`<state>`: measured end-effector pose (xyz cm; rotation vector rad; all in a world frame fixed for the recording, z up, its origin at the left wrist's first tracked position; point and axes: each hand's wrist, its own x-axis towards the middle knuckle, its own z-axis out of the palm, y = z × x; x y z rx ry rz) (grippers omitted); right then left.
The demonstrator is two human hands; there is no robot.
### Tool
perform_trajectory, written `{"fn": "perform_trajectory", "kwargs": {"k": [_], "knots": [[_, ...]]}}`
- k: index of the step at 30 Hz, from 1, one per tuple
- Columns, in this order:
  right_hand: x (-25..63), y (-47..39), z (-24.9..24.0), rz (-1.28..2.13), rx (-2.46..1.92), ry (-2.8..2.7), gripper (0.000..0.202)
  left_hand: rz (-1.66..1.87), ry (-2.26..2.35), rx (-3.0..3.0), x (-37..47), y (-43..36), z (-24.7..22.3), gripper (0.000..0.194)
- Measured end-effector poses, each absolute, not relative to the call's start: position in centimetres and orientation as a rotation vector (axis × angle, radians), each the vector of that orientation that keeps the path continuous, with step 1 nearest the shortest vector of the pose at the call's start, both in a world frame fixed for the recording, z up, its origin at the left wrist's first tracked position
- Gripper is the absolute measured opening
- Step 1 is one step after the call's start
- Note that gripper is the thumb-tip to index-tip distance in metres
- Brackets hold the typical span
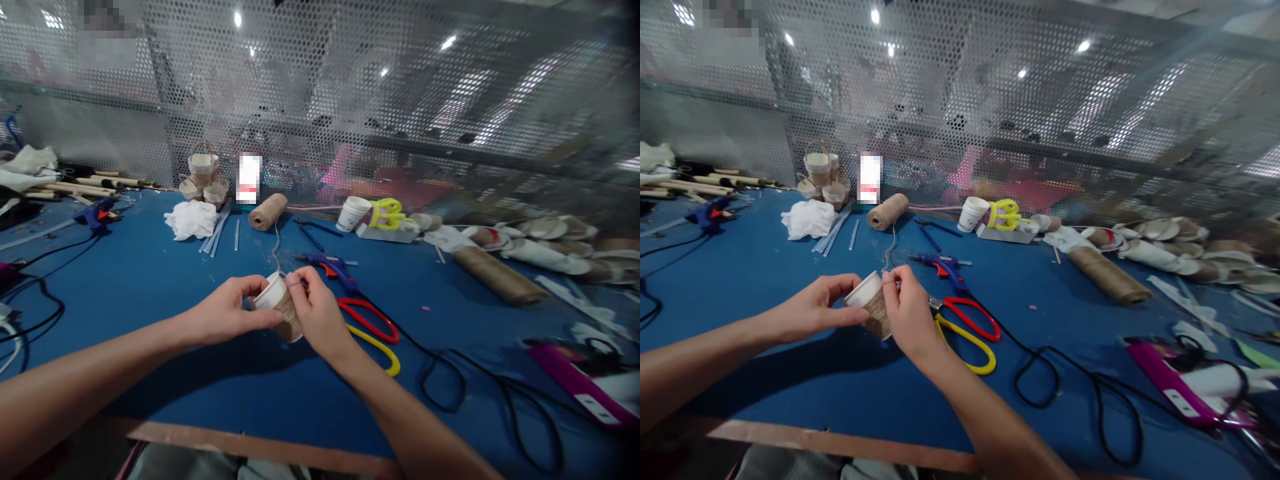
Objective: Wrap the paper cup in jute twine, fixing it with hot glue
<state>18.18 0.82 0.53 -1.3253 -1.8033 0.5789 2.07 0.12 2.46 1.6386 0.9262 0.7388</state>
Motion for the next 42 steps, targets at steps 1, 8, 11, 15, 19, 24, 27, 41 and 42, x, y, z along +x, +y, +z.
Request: {"fn": "perform_trajectory", "kwargs": {"k": [1,8,11,15,19,24,27,41,42], "knots": [[18.2,0.8,0.5,0.536,-1.327,-1.814,0.02,0.744,0.943,1.614,2.2,0.2,2.5,0.017],[17.9,0.4,0.3,0.395,-1.325,-1.876,0.019,0.767,0.941,1.485,2.3,0.2,1.2,0.012],[17.8,0.3,0.2,0.377,-1.304,-1.893,0.017,0.787,0.932,1.465,2.2,0.0,0.9,0.012],[17.7,0.2,0.2,0.355,-1.294,-1.908,0.016,0.798,0.917,1.406,2.2,-0.2,0.8,0.012],[17.7,0.2,0.1,0.356,-1.294,-1.917,0.015,0.822,0.883,1.329,2.3,-0.3,0.8,0.011],[18.1,0.8,0.5,0.472,-1.27,-1.863,0.017,0.824,0.873,1.248,2.3,-0.2,0.9,0.012],[18.8,1.4,1.6,0.674,-1.284,-1.717,0.018,0.79,0.86,1.231,2.2,-0.1,0.9,0.012],[14.4,6.1,7.7,1.182,-1.186,-1.833,0.021,0.807,0.767,1.063,2.4,0.0,0.2,0.017],[13.3,5.9,7.6,1.193,-1.174,-1.928,0.02,0.817,0.75,1.042,2.5,0.0,0.0,0.019]]}}
